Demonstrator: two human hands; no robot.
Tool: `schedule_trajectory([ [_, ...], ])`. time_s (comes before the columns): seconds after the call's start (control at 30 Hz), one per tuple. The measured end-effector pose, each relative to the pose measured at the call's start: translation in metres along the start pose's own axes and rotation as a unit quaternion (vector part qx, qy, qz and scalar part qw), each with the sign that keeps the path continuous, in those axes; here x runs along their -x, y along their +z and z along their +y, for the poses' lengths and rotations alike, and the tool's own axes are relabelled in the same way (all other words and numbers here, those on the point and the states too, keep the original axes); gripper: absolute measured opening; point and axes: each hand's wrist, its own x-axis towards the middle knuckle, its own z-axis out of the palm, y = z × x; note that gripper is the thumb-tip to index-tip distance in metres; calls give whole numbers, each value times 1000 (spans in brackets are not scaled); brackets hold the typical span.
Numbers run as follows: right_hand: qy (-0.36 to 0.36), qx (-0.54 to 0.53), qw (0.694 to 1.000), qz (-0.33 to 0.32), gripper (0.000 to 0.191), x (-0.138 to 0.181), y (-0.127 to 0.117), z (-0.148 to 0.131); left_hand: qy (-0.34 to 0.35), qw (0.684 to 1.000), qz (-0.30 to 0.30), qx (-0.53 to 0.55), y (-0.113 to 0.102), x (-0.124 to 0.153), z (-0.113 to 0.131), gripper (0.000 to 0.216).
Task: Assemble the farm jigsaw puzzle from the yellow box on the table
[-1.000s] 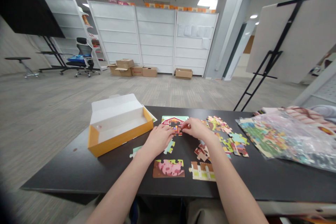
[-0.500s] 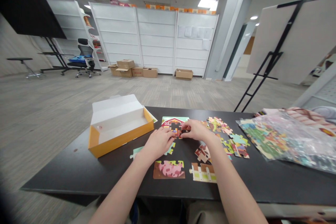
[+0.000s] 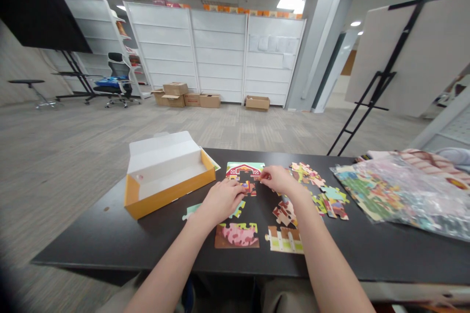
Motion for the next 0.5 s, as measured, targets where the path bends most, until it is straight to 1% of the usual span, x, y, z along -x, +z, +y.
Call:
schedule_trajectory([
  [0.17, 5, -5, 1000, -2, 11, 1, -1, -3, -3, 1000, 3, 1, 0, 1, -2, 25],
  [0.37, 17, -3, 1000, 6, 13, 3, -6, -4, -35, 999, 12, 8, -8, 5, -7, 22],
  [0.5, 24, 1, 1000, 4, 13, 2, -4, 0, -17, 1000, 5, 11, -9, 6, -4, 21],
])
